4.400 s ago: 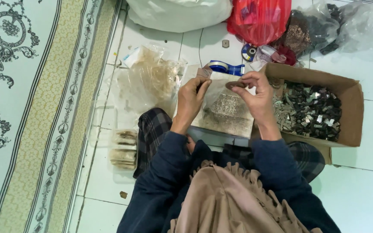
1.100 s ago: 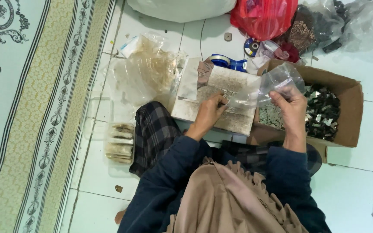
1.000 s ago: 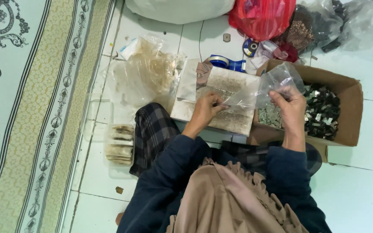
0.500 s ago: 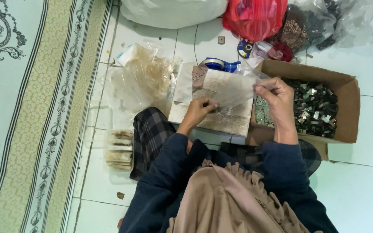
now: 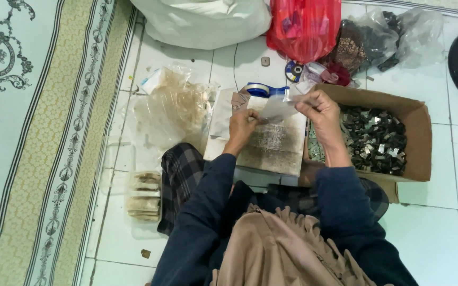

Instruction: The person sorts small metal rings and clips by hand, placing them into small plastic bags and arranging the bags on a wooden board while sitting on the floor.

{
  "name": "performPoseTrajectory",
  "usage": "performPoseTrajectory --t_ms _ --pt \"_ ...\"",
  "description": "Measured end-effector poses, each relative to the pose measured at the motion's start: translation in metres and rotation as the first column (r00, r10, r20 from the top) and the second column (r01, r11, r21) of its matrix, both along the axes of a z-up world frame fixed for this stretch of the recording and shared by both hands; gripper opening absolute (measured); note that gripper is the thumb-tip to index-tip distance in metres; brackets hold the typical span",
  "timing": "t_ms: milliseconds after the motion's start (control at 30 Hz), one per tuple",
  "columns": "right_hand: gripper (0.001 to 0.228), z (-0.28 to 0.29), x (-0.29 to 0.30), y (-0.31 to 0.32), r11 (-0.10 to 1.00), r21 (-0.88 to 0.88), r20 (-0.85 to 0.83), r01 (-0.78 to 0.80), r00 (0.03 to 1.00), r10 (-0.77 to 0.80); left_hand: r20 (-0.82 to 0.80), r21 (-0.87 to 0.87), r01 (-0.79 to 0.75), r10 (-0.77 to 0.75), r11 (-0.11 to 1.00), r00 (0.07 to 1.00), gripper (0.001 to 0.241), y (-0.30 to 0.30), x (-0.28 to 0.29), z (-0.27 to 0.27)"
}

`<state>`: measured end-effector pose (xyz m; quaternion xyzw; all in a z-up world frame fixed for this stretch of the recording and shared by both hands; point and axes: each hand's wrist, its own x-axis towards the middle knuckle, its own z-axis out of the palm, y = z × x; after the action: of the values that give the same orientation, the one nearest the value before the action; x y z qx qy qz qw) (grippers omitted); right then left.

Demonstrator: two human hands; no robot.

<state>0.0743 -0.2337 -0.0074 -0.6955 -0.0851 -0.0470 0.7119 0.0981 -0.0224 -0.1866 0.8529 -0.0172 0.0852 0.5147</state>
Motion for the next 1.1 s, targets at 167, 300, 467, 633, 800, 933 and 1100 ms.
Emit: performPoseTrajectory --t_ms 167,300,467,633,800,933,1100 --pt "0.012 -0.037 -0.038 -0.007 0.985 -0.084 -0.123 -0.149 0.983 0.138 0.092 0.224 0.042 -0.064 0.974 0.994 0.018 0.013 0.0 -0.028" --pt "0.015 -0.1 -0.089 -0.014 0.931 -0.144 -0.239 -0.336 0.925 0.297 0.107 0.532 0.15 -0.242 0.833 0.964 0.012 0.026 -0.022 -0.058" --pt "0.014 -0.139 -0.126 -0.02 0.891 -0.317 -0.196 -0.324 0.942 0.273 0.257 0.574 0.16 -0.363 0.803 0.896 0.02 0.024 -0.044 -0.035" --pt "0.017 -0.172 -0.136 -0.029 0.858 -0.428 -0.141 -0.285 0.958 0.248 0.268 0.753 0.216 -0.589 0.622 0.762 0.055 -0.004 -0.046 -0.065" --pt "0.015 -0.178 -0.14 -0.031 0.857 -0.438 -0.04 -0.272 0.958 0.284 -0.069 0.848 0.389 -0.653 0.359 0.754 0.067 -0.005 -0.051 -0.065" --pt "0.014 -0.166 -0.136 -0.024 0.879 -0.414 -0.026 -0.235 0.969 0.246 0.085 0.787 0.362 -0.669 0.5 0.738 0.058 0.003 -0.065 -0.081" --pt "0.018 -0.183 -0.116 -0.025 0.936 -0.329 -0.258 -0.122 0.966 0.036 0.209 0.273 0.41 -0.47 0.87 0.858 0.04 0.018 -0.101 -0.086"
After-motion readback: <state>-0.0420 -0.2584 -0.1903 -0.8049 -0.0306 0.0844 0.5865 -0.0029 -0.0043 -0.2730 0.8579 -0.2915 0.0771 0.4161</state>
